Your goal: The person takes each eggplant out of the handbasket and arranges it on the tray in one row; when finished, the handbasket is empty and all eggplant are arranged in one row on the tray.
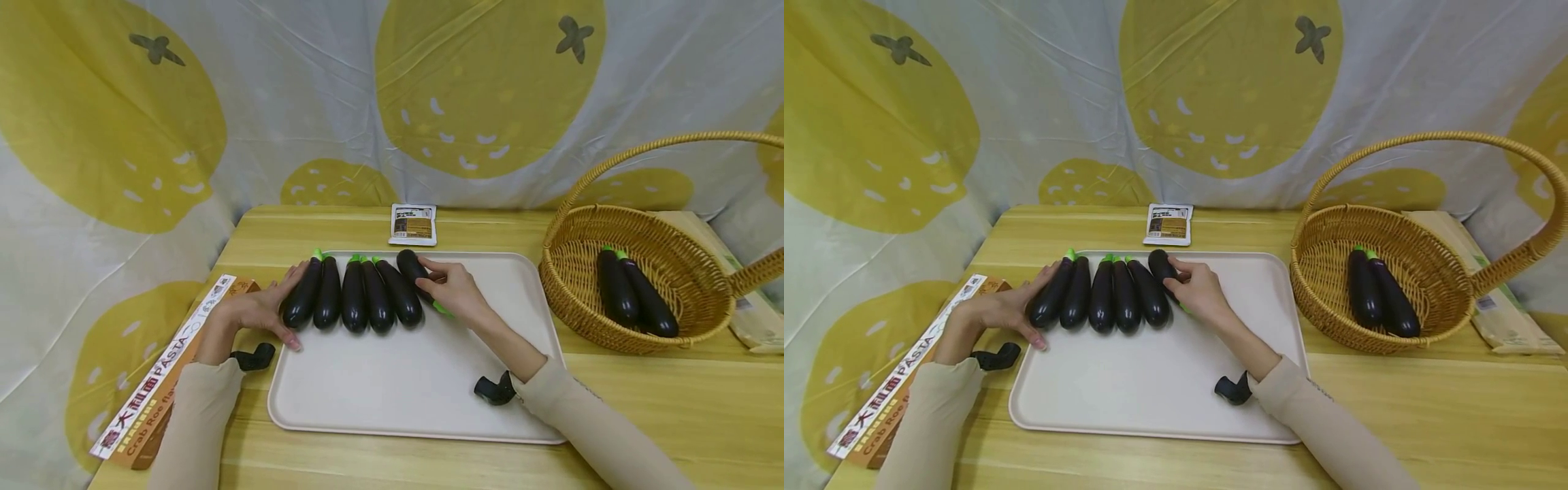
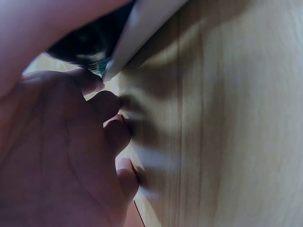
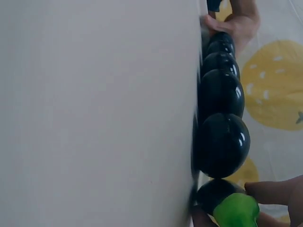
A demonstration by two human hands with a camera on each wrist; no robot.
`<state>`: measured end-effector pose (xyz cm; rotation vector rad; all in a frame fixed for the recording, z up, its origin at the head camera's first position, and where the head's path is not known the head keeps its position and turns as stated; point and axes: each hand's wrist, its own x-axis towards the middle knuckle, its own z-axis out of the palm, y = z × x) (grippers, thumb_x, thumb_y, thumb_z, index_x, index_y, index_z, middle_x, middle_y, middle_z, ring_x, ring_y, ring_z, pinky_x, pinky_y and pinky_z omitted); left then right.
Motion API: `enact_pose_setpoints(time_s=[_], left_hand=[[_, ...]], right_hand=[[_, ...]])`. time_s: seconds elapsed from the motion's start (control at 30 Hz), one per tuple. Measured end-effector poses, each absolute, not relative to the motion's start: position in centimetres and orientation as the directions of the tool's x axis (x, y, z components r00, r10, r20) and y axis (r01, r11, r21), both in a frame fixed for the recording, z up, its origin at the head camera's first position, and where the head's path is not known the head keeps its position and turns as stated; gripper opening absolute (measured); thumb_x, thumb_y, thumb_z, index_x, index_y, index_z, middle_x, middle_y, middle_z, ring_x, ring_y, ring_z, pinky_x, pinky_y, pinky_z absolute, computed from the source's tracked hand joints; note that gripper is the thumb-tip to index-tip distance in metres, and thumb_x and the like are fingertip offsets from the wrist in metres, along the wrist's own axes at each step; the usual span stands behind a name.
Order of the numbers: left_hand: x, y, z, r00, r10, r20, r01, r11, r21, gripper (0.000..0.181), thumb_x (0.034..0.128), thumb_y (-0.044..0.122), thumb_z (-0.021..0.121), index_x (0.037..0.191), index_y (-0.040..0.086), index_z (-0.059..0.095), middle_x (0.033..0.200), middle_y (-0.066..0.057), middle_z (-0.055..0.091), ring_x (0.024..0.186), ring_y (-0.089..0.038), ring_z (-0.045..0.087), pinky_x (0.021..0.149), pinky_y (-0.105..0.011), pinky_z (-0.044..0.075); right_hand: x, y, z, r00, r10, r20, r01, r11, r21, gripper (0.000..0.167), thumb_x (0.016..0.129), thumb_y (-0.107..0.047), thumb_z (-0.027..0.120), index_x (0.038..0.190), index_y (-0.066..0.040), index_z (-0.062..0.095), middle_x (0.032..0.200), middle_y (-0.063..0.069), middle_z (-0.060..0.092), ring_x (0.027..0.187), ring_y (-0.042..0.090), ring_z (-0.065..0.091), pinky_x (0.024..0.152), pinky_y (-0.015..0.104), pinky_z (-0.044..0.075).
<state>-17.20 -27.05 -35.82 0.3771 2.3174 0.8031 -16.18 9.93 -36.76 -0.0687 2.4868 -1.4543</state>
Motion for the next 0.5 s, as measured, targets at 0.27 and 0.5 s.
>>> enact_pose_setpoints(time_s=[0.27, 0.5], left_hand=[[-17.22, -27.11, -35.81, -0.747, 0.461, -0.479, 0.054, 0.76, 0.648, 0.155, 0.0651, 0.029, 0.099, 0.164, 0.024, -0.02, 0.169, -0.024, -0.026, 0.147, -0.068, -0.018, 0.114, -0.083, -0.002], [-17.2, -27.06, -35.73, -0.749, 0.464, -0.473, 0.061, 0.759, 0.648, 0.155, 0.0651, 0.026, 0.099, 0.165, 0.022, -0.019, 0.169, -0.024, -0.025, 0.147, -0.069, -0.017, 0.114, -0.083, 0.0]], right_hand=[[-15.59, 10.26, -36.56, -0.95, -0.219, -0.222, 0.067, 0.552, -0.831, 0.052, 0.106, -0.017, 0.055, 0.157, -0.021, 0.046, 0.115, 0.015, 0.071, 0.094, 0.019, 0.063, 0.073, 0.024, 0.046], [-15.34, 10.57, -36.44, -0.957, -0.224, -0.186, 0.018, 0.592, -0.806, 0.054, 0.102, -0.019, 0.063, 0.155, -0.017, 0.049, 0.113, 0.015, 0.075, 0.102, 0.024, 0.068, 0.083, 0.033, 0.051]])
